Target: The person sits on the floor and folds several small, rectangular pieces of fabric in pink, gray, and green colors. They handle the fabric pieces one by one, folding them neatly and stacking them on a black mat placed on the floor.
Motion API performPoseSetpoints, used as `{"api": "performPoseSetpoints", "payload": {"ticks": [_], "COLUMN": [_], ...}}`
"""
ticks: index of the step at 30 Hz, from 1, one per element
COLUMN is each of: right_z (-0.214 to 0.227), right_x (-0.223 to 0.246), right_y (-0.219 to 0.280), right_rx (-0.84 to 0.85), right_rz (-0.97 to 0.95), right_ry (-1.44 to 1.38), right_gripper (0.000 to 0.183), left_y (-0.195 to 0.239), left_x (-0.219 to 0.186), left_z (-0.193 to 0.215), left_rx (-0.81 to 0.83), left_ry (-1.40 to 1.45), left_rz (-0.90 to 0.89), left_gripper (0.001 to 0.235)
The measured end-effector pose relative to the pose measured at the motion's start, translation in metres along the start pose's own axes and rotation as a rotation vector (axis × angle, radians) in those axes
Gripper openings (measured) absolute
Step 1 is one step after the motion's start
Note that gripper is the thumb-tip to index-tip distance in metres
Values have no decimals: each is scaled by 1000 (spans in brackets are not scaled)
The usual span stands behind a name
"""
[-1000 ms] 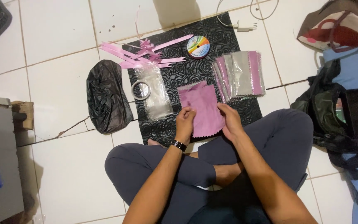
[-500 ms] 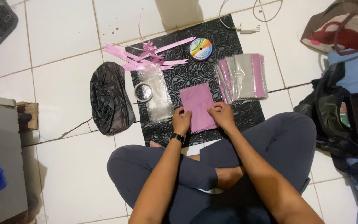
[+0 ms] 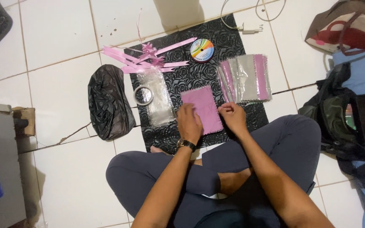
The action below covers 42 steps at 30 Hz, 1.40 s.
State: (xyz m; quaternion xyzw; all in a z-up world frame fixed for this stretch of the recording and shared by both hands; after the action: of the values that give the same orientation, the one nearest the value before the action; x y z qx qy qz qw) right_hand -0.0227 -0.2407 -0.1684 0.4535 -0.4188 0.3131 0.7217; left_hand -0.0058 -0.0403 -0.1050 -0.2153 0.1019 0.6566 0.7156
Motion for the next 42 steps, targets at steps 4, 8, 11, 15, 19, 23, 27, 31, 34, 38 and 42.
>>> {"api": "performPoseSetpoints", "payload": {"ticks": [4,8,11,15,19,23,27,31,34,38,42], "right_z": [39,82,99,96,92,89,75,57,40,29,26], "right_x": [22,43,31,35,20,3,43,47,50,27,97], "right_y": [-29,-54,-82,-83,-88,-93,-40,37,96,125,131], "right_rx": [-39,-124,-208,-296,-308,-325,-223,-108,4,237,64], "right_rz": [113,202,200,89,61,59,89,101,106,-143,-256], "right_ry": [115,169,195,260,222,54,-157,-139,-282,-723,-958], "right_gripper": [10,12,20,52,48,32,36,34,29,25,20], "left_y": [-3,-1,0,2,1,-1,-6,-14,-1,-5,13], "left_x": [-19,-15,-8,-4,-4,-4,-16,-45,-44,-56,-22], "left_z": [-30,-55,-73,-79,-79,-82,-70,-28,-23,51,14], "left_rx": [28,150,143,140,181,212,19,269,643,805,995], "left_ry": [-47,-242,-314,-341,-373,-370,-196,503,1258,1095,1003], "left_rz": [-203,-225,-236,-240,-232,-221,-198,158,551,284,260], "left_gripper": [39,55,58,61,63,65,44,60,41,25,25]}}
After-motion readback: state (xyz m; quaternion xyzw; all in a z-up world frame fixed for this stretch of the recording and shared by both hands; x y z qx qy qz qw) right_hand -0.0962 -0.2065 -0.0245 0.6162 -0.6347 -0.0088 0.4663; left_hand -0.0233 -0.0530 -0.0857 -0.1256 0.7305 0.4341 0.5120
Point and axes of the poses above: each hand's wrist, its own y-axis away from the middle knuckle, its own z-axis out of the back of the hand, x = y × z, the point moved 4 cm from there along -y, towards the middle knuckle, and after that the axes turned 13 degrees about -y, right-handed, at the moved point
